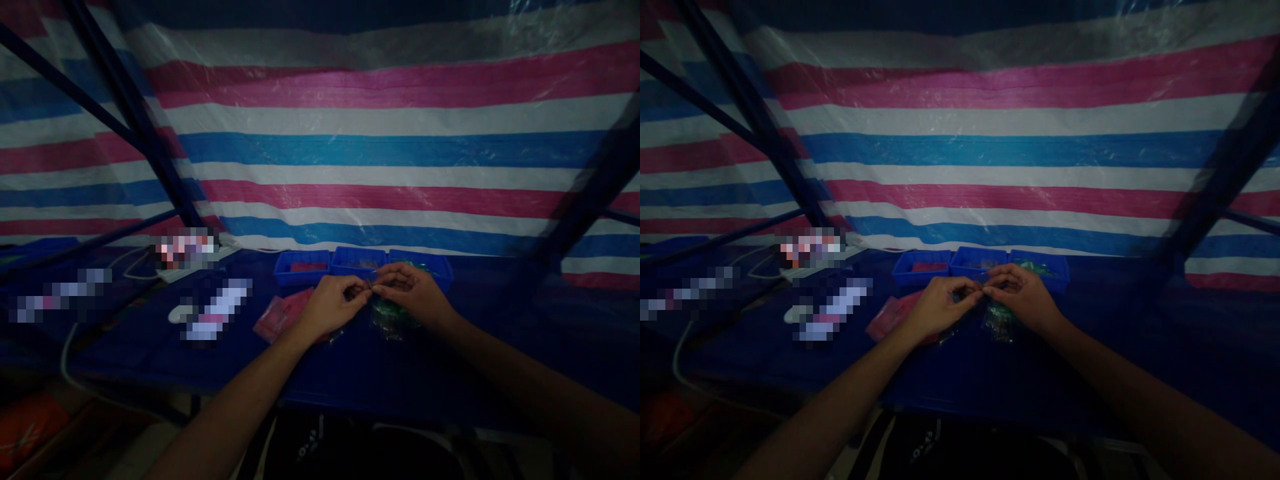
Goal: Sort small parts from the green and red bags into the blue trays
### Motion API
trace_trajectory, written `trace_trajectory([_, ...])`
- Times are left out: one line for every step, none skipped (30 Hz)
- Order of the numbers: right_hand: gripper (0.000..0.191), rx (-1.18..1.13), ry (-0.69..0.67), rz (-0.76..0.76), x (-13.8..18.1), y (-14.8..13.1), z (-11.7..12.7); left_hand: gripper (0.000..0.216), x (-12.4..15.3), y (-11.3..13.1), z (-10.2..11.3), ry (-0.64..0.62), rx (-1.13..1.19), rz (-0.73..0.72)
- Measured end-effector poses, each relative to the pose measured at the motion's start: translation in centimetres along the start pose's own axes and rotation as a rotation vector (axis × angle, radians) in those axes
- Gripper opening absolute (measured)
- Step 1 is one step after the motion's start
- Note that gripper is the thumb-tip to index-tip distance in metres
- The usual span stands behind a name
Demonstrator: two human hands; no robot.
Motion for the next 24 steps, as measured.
trace_trajectory([0.040, -0.012, -0.002, 0.000, 0.0, 0.0, 0.0, 0.016, 0.0, 0.0, 0.0, -0.004, 0.007, 0.003])
trace_trajectory([0.040, -0.025, -0.004, -0.003, 0.0, -0.1, -0.1, 0.016, 0.0, 0.0, 0.0, -0.008, 0.012, 0.007])
trace_trajectory([0.040, -0.037, -0.006, -0.008, 0.1, -0.1, -0.1, 0.016, 0.0, 0.0, 0.0, -0.009, 0.014, 0.012])
trace_trajectory([0.040, -0.047, -0.005, -0.014, 0.1, -0.1, -0.1, 0.017, 0.0, 0.0, 0.0, -0.010, 0.015, 0.016])
trace_trajectory([0.040, -0.052, -0.003, -0.021, 0.1, -0.1, -0.1, 0.017, 0.0, 0.0, 0.0, -0.010, 0.016, 0.020])
trace_trajectory([0.040, -0.052, 0.000, -0.029, 0.2, -0.2, 0.0, 0.018, 0.0, 0.0, 0.0, -0.011, 0.019, 0.020])
trace_trajectory([0.040, -0.048, 0.004, -0.037, 0.2, -0.2, 0.0, 0.017, 0.0, 0.0, 0.0, -0.010, 0.022, 0.018])
trace_trajectory([0.040, -0.041, 0.007, -0.044, 0.3, -0.3, 0.1, 0.017, 0.0, 0.1, 0.0, -0.009, 0.024, 0.013])
trace_trajectory([0.040, -0.033, 0.012, -0.052, 0.3, -0.3, 0.1, 0.017, 0.0, 0.1, 0.1, -0.008, 0.023, 0.008])
trace_trajectory([0.039, -0.025, 0.015, -0.058, 0.3, -0.3, 0.2, 0.017, 0.0, 0.1, 0.1, -0.009, 0.020, 0.004])
trace_trajectory([0.038, -0.014, 0.018, -0.062, 0.3, -0.4, 0.2, 0.017, 0.0, 0.1, 0.1, -0.010, 0.016, 0.002])
trace_trajectory([0.036, -0.002, 0.021, -0.062, 0.3, -0.4, 0.2, 0.017, 0.0, 0.2, 0.1, -0.014, 0.015, 0.002])
trace_trajectory([0.035, 0.011, 0.022, -0.056, 0.3, -0.5, 0.2, 0.017, 0.0, 0.2, 0.1, -0.020, 0.017, 0.005])
trace_trajectory([0.033, 0.024, 0.024, -0.042, 0.2, -0.5, 0.2, 0.017, 0.0, 0.2, 0.1, -0.026, 0.023, 0.008])
trace_trajectory([0.032, 0.036, 0.024, -0.023, 0.2, -0.6, 0.2, 0.017, 0.0, 0.2, 0.0, -0.030, 0.033, 0.011])
trace_trajectory([0.031, 0.046, 0.023, 0.000, 0.1, -0.6, 0.1, 0.018, 0.0, 0.2, 0.0, -0.031, 0.042, 0.015])
trace_trajectory([0.030, 0.055, 0.023, 0.026, 0.1, -0.7, 0.1, 0.019, 0.0, 0.1, -0.1, -0.030, 0.048, 0.022])
trace_trajectory([0.029, 0.070, 0.026, 0.053, 0.1, -0.8, 0.0, 0.021, 0.0, 0.0, -0.2, -0.026, 0.052, 0.034])
trace_trajectory([0.028, 0.096, 0.037, 0.083, 0.2, -1.0, 0.1, 0.023, 0.0, -0.1, -0.2, -0.020, 0.057, 0.052])
trace_trajectory([0.027, 0.137, 0.055, 0.117, 0.3, -1.2, 0.1, 0.026, 0.1, -0.3, -0.3, -0.016, 0.065, 0.073])
trace_trajectory([0.025, 0.193, 0.080, 0.157, 0.4, -1.4, 0.2, 0.030, 0.1, -0.4, -0.3, -0.014, 0.079, 0.097])
trace_trajectory([0.022, 0.262, 0.109, 0.199, 0.6, -1.8, 0.3, 0.033, 0.1, -0.6, -0.4, -0.016, 0.104, 0.119])
trace_trajectory([0.019, 0.341, 0.135, 0.246, 0.8, -2.1, 0.4, 0.035, 0.1, -0.7, -0.4, -0.021, 0.144, 0.137])
trace_trajectory([0.015, 0.424, 0.154, 0.296, 1.0, -2.5, 0.5, 0.037, 0.0, -0.7, -0.5, -0.029, 0.199, 0.152])
Point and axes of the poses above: each hand's wrist, its own x-axis away from the middle knuckle, its own z-axis out of the back of the hand, y = z × x, the point moved 4 cm from there along -x, towards the middle knuckle, and after that the axes turned 6 degrees about x, right-handed, at the moved point
